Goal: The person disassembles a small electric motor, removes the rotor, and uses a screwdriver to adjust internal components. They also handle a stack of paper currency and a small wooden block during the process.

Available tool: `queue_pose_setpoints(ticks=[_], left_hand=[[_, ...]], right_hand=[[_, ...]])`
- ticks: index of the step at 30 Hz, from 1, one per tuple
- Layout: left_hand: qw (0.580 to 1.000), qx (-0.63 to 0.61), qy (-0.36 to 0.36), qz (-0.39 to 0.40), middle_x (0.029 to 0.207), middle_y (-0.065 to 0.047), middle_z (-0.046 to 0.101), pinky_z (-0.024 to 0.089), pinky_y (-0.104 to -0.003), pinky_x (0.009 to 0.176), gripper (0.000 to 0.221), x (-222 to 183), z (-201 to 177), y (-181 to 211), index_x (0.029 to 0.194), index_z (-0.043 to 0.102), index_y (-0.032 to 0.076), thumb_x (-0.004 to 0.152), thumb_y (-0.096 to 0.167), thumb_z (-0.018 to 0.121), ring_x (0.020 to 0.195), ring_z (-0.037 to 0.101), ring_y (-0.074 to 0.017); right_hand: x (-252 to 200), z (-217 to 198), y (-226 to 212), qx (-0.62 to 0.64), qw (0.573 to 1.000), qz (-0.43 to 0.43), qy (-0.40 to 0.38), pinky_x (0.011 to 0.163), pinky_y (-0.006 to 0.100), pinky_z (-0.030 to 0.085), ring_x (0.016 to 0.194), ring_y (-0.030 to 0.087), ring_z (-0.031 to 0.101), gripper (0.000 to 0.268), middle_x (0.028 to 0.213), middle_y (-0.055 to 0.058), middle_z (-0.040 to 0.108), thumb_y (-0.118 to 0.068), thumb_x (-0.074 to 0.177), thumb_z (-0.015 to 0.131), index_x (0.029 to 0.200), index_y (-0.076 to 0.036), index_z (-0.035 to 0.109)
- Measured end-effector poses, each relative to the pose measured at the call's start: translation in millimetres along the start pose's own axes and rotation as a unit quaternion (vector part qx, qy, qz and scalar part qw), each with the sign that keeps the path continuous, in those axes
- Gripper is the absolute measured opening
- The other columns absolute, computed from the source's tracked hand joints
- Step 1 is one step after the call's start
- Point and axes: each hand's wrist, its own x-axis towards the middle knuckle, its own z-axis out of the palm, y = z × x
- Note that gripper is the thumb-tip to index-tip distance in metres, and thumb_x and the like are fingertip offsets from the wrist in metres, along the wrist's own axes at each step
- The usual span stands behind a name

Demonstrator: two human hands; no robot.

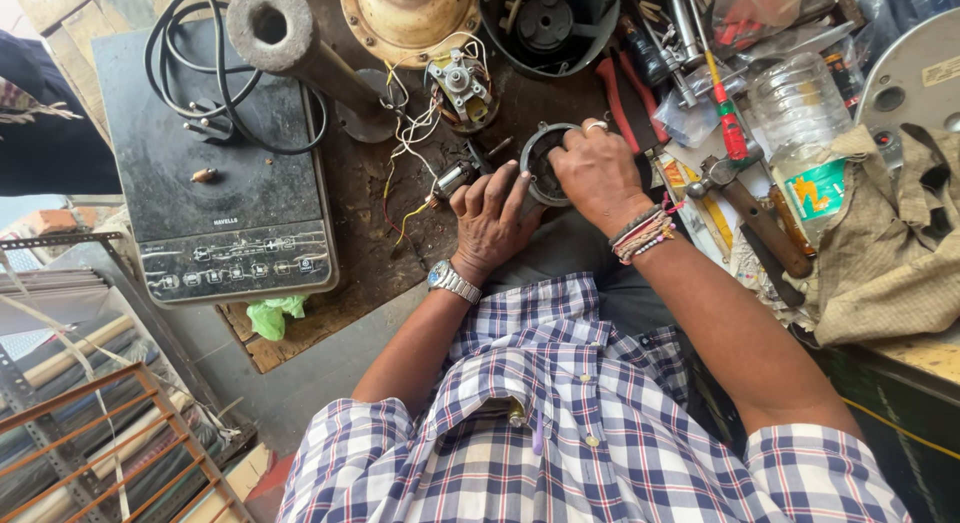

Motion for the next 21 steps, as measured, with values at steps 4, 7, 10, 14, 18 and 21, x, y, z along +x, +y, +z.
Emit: queue_pose_setpoints(ticks=[4, 7, 10, 14, 18, 21], left_hand=[[1.000, 0.011, 0.019, 0.001, 0.152, -0.007, 0.050, 0.027, -0.047, 0.113, 0.061, 7, -2, 2, 0.144, 0.054, 0.017, 0.092, 0.040, 0.079, 0.139, 0.044, -0.0267], [0.999, 0.021, 0.023, -0.006, 0.154, -0.009, 0.048, 0.024, -0.050, 0.117, 0.058, 6, -4, 2, 0.142, 0.055, 0.018, 0.093, 0.039, 0.079, 0.145, 0.040, -0.0296], [0.999, 0.023, 0.029, -0.001, 0.155, -0.011, 0.047, 0.022, -0.052, 0.120, 0.057, 9, -4, 2, 0.142, 0.054, 0.017, 0.095, 0.039, 0.078, 0.147, 0.039, -0.0319], [0.999, 0.010, 0.033, -0.004, 0.154, -0.013, 0.046, 0.022, -0.055, 0.120, 0.060, 13, -6, 2, 0.143, 0.052, 0.015, 0.094, 0.041, 0.076, 0.146, 0.038, -0.0346], [0.999, 0.005, 0.029, -0.018, 0.155, -0.014, 0.046, 0.022, -0.056, 0.121, 0.064, 9, -8, 3, 0.144, 0.050, 0.014, 0.093, 0.042, 0.076, 0.147, 0.039, -0.0352], [0.999, -0.012, 0.024, -0.029, 0.154, -0.016, 0.046, 0.021, -0.057, 0.120, 0.068, 13, -8, 3, 0.143, 0.050, 0.013, 0.090, 0.044, 0.077, 0.147, 0.038, -0.0366]], right_hand=[[11, -20, 8, 0.013, 0.998, -0.008, 0.068, 0.078, 0.037, 0.055, 0.090, 0.025, 0.064, 0.004, 0.087, 0.005, 0.065, -0.014, 0.086, 0.074, 0.083, -0.014, 0.072], [22, -35, 23, 0.060, 0.985, 0.029, 0.161, 0.079, 0.037, 0.052, 0.092, 0.026, 0.061, 0.012, 0.093, 0.006, 0.063, -0.017, 0.089, 0.083, 0.091, -0.012, 0.071], [35, -42, 36, 0.076, 0.977, 0.042, 0.193, 0.078, 0.038, 0.051, 0.096, 0.027, 0.059, 0.024, 0.099, 0.006, 0.061, -0.018, 0.082, 0.088, 0.096, -0.011, 0.071], [66, -33, 46, 0.081, 0.976, 0.019, 0.202, 0.081, 0.040, 0.053, 0.097, 0.027, 0.058, 0.024, 0.096, 0.006, 0.059, -0.019, 0.080, 0.088, 0.086, -0.012, 0.065], [95, -7, 55, 0.012, 0.978, 0.039, 0.204, 0.074, 0.038, 0.052, 0.093, 0.027, 0.059, 0.018, 0.093, 0.008, 0.057, -0.016, 0.090, 0.082, 0.087, -0.011, 0.064], [100, 16, 49, 0.011, 0.985, 0.034, 0.166, 0.075, 0.036, 0.053, 0.091, 0.026, 0.061, 0.012, 0.095, 0.010, 0.059, -0.009, 0.098, 0.074, 0.090, -0.008, 0.065]])
